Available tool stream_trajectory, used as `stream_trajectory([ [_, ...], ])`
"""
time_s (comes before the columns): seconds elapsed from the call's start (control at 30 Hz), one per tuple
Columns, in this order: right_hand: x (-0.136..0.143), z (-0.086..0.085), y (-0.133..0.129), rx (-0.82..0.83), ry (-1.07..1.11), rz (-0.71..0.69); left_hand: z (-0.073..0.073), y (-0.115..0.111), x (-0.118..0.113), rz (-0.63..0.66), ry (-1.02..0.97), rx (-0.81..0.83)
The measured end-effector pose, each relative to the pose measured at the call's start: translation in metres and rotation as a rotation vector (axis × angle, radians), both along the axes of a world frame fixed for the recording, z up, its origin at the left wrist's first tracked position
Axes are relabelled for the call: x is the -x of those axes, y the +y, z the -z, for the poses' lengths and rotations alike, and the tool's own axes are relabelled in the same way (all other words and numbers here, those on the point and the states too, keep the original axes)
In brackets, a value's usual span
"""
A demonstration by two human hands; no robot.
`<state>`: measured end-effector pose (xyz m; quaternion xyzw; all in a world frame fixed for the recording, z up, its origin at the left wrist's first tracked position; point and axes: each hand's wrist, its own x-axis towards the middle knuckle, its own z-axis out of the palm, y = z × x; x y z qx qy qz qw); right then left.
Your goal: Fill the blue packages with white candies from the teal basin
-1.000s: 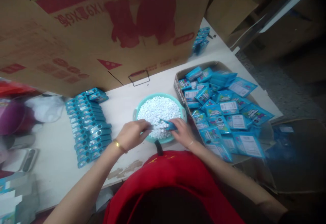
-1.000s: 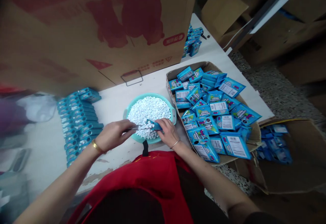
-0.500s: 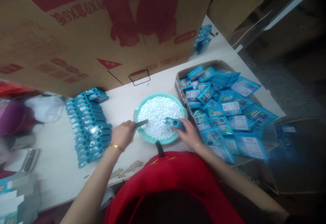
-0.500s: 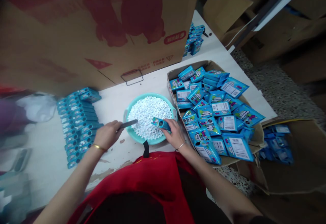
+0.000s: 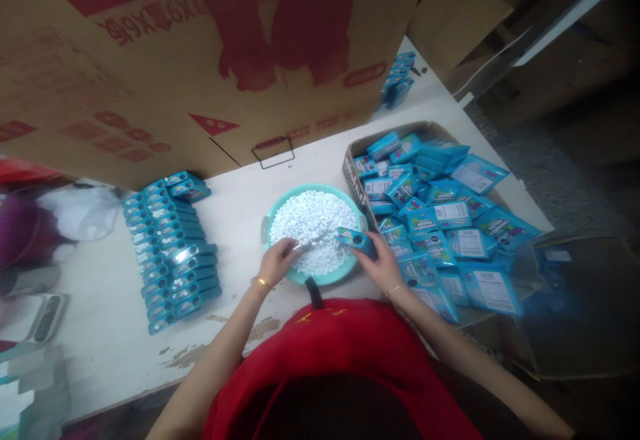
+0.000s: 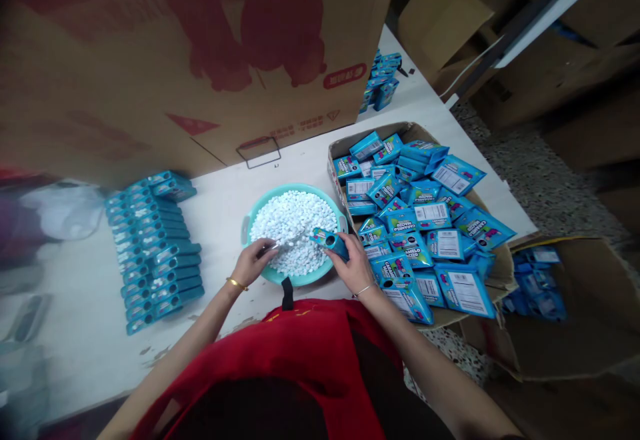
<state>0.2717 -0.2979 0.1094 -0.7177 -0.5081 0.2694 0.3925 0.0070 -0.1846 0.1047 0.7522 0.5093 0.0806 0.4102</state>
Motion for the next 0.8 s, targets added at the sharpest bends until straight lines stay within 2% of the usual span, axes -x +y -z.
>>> stream_trajectory([
  [0.1, 0.002, -0.003, 0.003, -0.025, -0.052, -0.054, -0.039, 0.008, 0.007, 0.092, -0.076, -0.039],
  [0.2, 0.008, -0.010, 0.008, -0.058, -0.077, -0.130, -0.085, 0.017, 0.001, 0.242, -0.030, -0.075],
  [0.33, 0.020, -0.020, 0.015, -0.094, -0.081, -0.220, -0.135, 0.026, -0.019, 0.471, 0.182, -0.158],
  [0.47, 0.030, -0.022, 0.019, -0.124, -0.079, -0.255, -0.170, 0.022, -0.045, 0.593, 0.470, -0.240],
  [0.6, 0.036, -0.017, 0.020, -0.160, -0.040, -0.258, -0.196, 0.007, -0.069, 0.618, 0.565, -0.278],
  [0.67, 0.036, -0.016, 0.019, -0.154, -0.034, -0.260, -0.203, 0.004, -0.072, 0.621, 0.552, -0.289],
  [0.73, 0.033, -0.016, 0.018, -0.132, -0.037, -0.263, -0.201, 0.006, -0.061, 0.592, 0.558, -0.318],
  [0.8, 0.026, -0.016, 0.015, -0.105, -0.037, -0.235, -0.185, 0.014, -0.039, 0.508, 0.599, -0.356],
])
